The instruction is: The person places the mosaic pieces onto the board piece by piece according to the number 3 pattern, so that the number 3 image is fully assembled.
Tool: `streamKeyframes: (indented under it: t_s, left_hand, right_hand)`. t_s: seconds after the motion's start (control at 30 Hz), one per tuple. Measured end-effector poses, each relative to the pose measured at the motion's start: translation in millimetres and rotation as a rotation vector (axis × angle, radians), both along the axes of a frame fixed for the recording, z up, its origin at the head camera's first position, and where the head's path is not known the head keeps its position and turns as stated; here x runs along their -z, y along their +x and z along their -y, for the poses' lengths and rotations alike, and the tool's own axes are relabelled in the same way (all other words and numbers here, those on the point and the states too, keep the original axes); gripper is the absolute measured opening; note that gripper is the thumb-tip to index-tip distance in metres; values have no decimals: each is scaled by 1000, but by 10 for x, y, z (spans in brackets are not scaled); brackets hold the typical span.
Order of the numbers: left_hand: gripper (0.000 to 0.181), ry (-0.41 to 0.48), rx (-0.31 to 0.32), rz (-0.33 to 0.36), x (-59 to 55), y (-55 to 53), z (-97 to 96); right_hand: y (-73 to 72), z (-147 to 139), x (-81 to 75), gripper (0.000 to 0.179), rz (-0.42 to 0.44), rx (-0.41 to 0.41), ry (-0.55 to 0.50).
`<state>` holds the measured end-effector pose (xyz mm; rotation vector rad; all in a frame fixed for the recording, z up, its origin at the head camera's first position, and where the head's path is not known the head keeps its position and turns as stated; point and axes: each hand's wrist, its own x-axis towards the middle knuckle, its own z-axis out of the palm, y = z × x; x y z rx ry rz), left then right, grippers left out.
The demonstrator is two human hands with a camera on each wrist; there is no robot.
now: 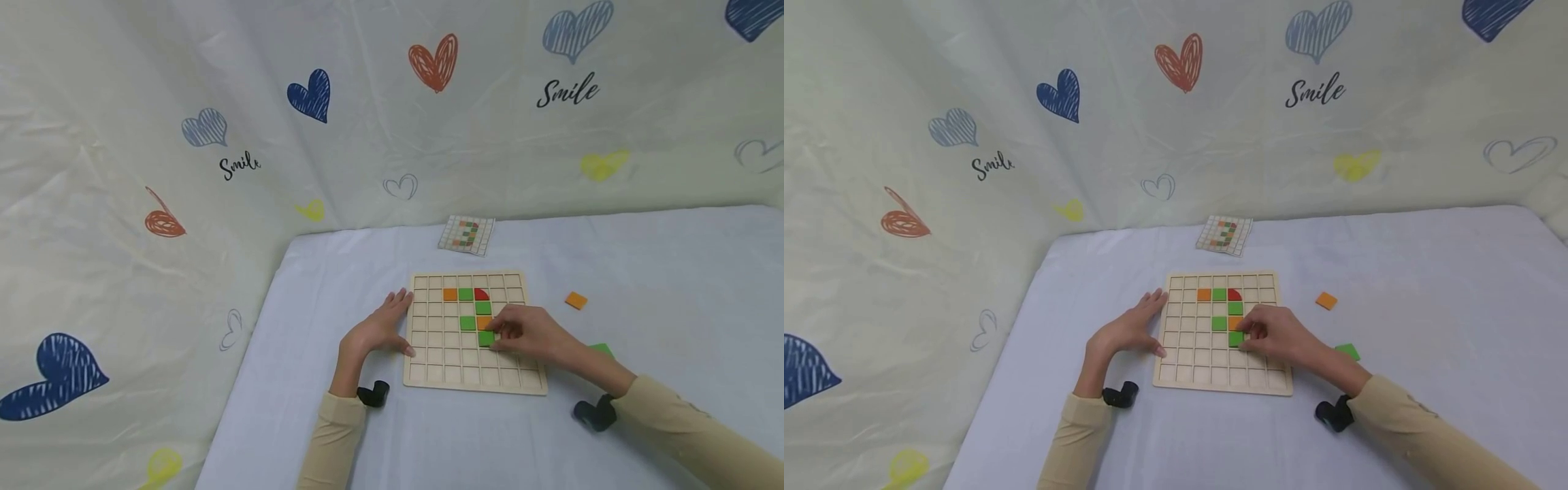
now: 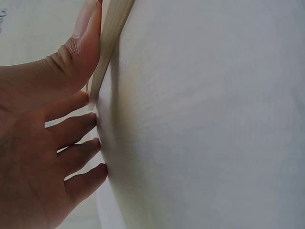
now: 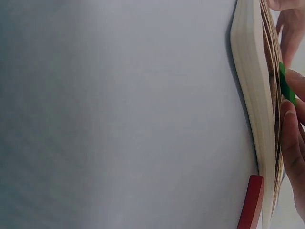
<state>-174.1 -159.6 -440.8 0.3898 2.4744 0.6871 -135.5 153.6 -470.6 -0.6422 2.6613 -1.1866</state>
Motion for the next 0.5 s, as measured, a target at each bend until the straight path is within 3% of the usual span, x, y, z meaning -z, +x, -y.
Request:
streamKeyframes:
  t_s: [0.27,0.5]
  left_hand:
    - [116,-4,-1,-2,-11,-2,-2]
    - [117,6,-9,5,7,-1,6]
  right_hand:
    - [-3,23,4,26,-56,-23,27]
    - [-10,13,-3,26,-41,-41,50]
